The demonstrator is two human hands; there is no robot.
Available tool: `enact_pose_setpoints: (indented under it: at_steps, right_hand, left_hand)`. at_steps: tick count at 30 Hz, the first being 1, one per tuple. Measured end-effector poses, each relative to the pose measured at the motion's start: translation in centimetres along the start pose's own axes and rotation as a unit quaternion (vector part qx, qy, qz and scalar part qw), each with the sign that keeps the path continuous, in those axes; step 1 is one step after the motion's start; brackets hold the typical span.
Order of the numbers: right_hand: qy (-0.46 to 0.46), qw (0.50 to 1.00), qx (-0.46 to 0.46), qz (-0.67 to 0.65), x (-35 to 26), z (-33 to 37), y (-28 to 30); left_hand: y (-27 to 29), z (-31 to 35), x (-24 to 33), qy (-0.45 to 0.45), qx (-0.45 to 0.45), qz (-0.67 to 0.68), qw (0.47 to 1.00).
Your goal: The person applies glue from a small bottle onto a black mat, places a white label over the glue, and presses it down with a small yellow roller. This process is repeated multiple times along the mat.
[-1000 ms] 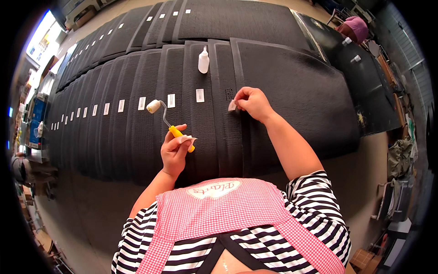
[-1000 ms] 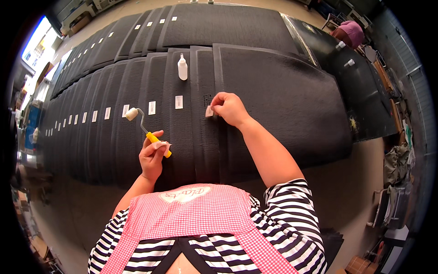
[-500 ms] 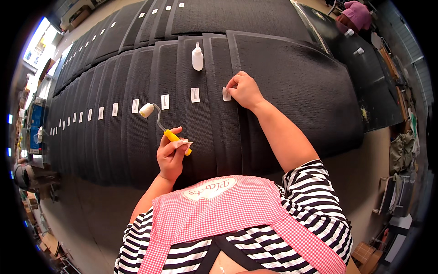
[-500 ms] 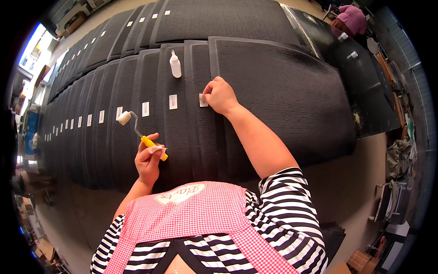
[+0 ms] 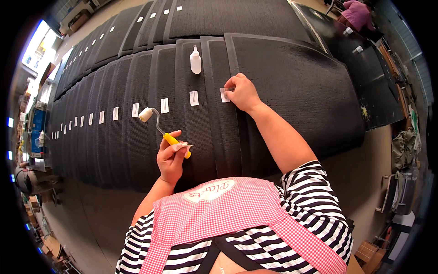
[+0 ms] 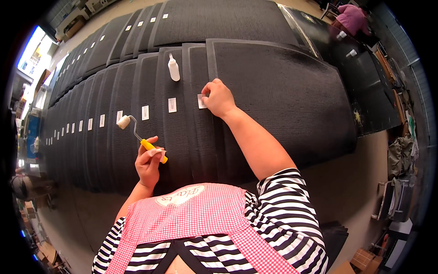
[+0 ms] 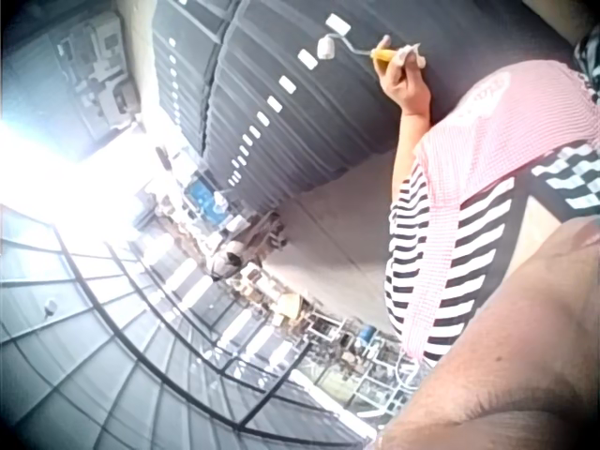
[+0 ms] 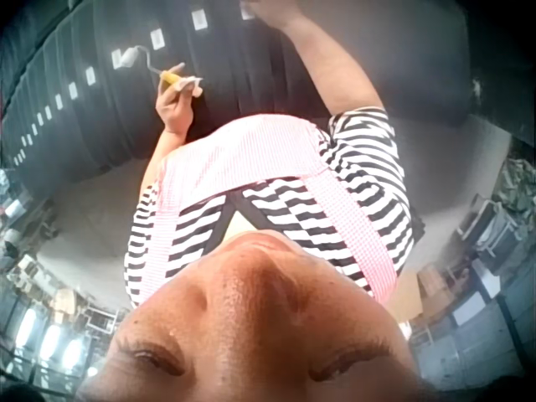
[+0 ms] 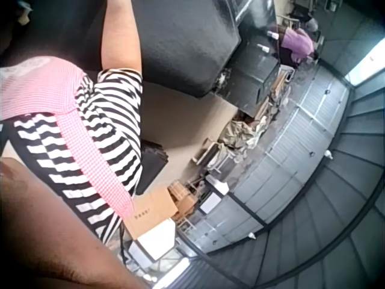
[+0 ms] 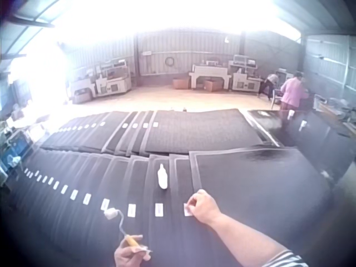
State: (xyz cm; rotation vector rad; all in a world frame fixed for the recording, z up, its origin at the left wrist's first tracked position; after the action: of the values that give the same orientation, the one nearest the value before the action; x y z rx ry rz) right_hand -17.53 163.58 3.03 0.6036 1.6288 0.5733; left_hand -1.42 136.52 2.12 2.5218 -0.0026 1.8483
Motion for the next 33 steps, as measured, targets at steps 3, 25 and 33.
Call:
enact_pose_setpoints:
  at_steps: [3,25,33]
  right_hand:
    - [0.015,0.999,0.031,-0.001,-0.3,0.5,0.4]
    - [0.104,0.965,-0.068,-0.231,-8.5,15.7,-1.2]
    - [0.018,0.967,0.016,-0.252,-5.9,18.3,-0.4]
  left_hand:
    - [0.0,0.0,0.1,0.001,0.003,0.002,1.0]
    - [-4.9,-2.7,2.8,0.195,-0.15,0.179,0.953]
    - [-9.2,-1.2,0.1,0.344,-0.238,0.249,0.873]
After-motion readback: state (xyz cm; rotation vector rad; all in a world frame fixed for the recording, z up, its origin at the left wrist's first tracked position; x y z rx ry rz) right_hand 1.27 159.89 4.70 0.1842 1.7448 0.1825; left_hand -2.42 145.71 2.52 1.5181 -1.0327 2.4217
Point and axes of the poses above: each hand's wrist, its own z-axis away from the middle knuckle, its own y-axis out of the back of the hand, x = y × z, the point moved 5 cm from there along -z, towards the middle knuckle, and after that the axes turned 3 degrees about x, right-handed, at the moved point
